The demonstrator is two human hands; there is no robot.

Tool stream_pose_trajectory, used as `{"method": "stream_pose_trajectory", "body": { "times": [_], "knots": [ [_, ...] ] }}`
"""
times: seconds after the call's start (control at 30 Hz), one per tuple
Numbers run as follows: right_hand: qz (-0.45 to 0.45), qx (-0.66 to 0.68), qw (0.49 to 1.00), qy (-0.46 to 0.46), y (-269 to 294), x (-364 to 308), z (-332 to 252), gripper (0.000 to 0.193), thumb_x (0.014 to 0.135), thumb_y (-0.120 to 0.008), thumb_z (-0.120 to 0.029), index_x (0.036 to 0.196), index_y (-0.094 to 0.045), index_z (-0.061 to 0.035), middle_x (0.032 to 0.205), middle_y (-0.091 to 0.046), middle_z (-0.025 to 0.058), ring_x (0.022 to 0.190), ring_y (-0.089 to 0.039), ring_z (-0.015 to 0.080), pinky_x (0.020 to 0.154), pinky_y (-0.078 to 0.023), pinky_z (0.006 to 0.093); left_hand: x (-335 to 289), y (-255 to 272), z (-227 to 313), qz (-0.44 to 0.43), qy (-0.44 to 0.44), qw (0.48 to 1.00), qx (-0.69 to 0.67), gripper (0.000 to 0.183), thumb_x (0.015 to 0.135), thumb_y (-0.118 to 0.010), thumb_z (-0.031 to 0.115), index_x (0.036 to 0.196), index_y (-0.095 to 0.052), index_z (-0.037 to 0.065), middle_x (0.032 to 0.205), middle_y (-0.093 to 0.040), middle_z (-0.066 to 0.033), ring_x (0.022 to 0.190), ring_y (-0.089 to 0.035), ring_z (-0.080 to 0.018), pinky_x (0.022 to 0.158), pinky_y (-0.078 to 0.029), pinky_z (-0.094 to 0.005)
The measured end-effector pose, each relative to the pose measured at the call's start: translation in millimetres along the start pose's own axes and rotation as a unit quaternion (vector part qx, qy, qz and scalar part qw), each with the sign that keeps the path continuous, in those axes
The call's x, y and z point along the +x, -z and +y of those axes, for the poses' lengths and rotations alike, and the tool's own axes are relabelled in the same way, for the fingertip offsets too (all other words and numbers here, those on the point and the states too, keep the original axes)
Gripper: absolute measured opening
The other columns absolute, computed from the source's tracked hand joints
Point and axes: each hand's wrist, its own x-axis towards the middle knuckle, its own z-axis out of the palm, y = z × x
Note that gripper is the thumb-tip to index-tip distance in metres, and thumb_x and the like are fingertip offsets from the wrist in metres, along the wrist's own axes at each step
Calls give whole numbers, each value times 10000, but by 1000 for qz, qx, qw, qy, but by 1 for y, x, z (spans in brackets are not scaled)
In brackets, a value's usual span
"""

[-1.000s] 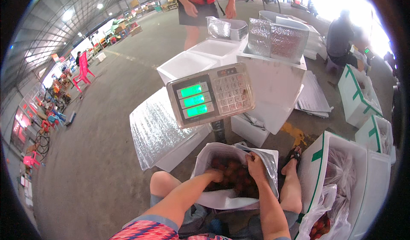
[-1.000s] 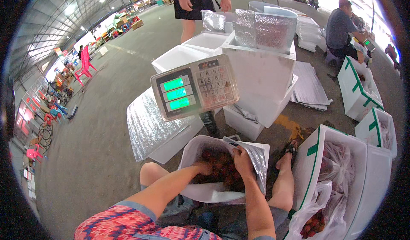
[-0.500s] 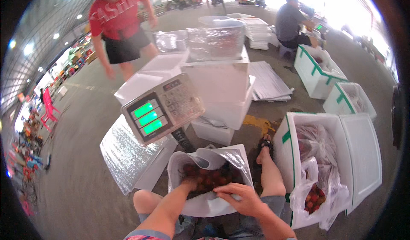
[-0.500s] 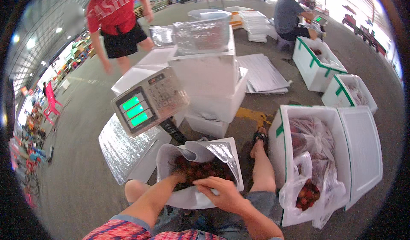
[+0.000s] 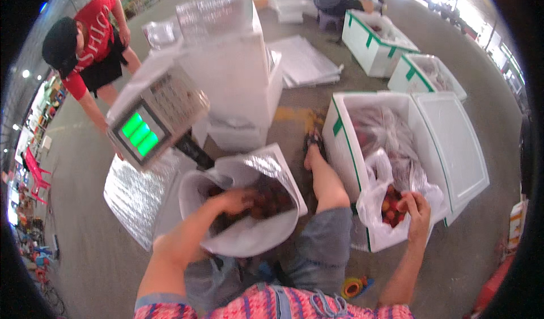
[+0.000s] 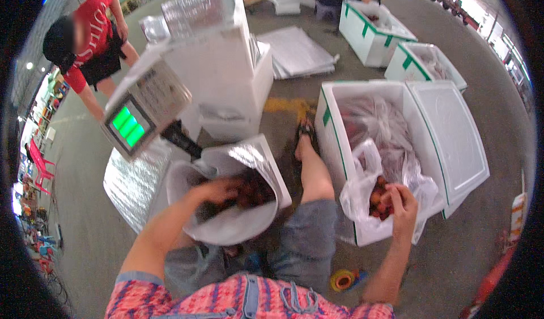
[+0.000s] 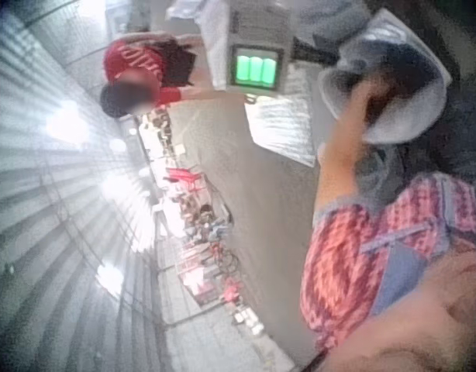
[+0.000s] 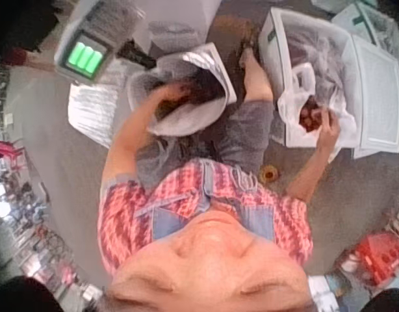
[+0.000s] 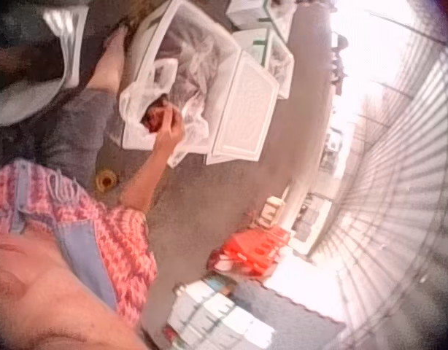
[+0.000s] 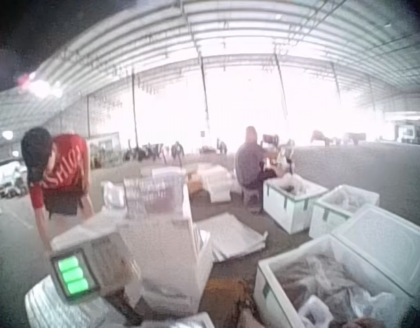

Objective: The person sorts rambutan from a large bin into a small foam box by hand, removing stems and leaves, and then seals the box using a tape dispenser.

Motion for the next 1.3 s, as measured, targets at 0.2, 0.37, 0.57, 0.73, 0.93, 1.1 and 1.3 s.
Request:
{"method": "stream_pose_trajectory", "body": {
  "times": [0.2, 0.37, 0.57, 0.73, 0.93, 1.1, 1.3],
  "knots": [
    [-220, -16, 975, 16, -107, -27, -22, 170, 943, -603, -125, 1049, -678, -15, 881, -694, 61, 849, -653, 138, 795, -510, 280, 14, 20, -21, 320, 130, 933, 100, 478, 817, -618, 153, 1275, -541, 42, 1323, -529, -200, 1179, -509, -433, 1002, -421, -484],
    [-532, 30, 821, 203, -253, -66, -42, 362, 948, -583, -231, 1233, -579, -8, 1140, -646, 195, 1061, -618, 350, 942, -468, 413, 15, 7, -19, 330, 93, 931, 125, 497, 810, -629, 160, 1286, -538, 53, 1358, -499, -195, 1173, -506, -433, 1008, -399, -500],
    [-60, 51, 996, 28, -313, 13, 17, 553, 953, -549, -377, 1301, -467, 45, 1224, -571, 294, 1170, -524, 438, 998, -411, 447, 8, 23, 5, 252, 32, 953, 165, 344, 888, -571, 134, 1227, -620, 95, 1495, -397, -119, 1230, -468, -405, 1067, -345, -496],
    [-439, 252, 863, -16, -194, -10, -32, 288, 982, -577, -227, 1059, -690, 26, 969, -716, 63, 894, -654, 119, 813, -519, 276, -9, -3, 16, 227, 12, 970, 86, 350, 904, -594, 179, 1246, -626, 111, 1505, -393, -105, 1218, -511, -387, 1053, -397, -451],
    [-36, -199, 975, -96, -4, 51, 92, 246, 833, -682, -291, 994, -710, -107, 916, -687, 133, 854, -659, 232, 766, -506, 353, -33, 0, 53, 141, 37, 989, 18, 340, 878, -643, 202, 1205, -660, 111, 1451, -440, -195, 1237, -507, -385, 1047, -407, -420],
    [-307, -609, 700, -213, 2, 72, 180, 1188, 567, -859, -396, 1526, -158, -388, 1587, -13, 203, 1407, -73, 548, 989, -222, 766, -39, 8, 79, 158, 14, 987, 1, 331, 863, -664, 185, 1184, -667, 105, 1397, -494, -203, 1232, -509, -384, 1040, -405, -423],
    [-294, -682, 652, -152, -18, 82, 243, 796, 737, -725, -342, 1456, -384, -341, 1553, -140, 255, 1374, -216, 510, 944, -278, 762, -47, 4, 102, 167, 47, 985, -28, 334, 852, -672, 163, 1180, -667, 101, 1379, -513, -190, 1263, -480, -378, 1071, -371, -427]
  ]
}}
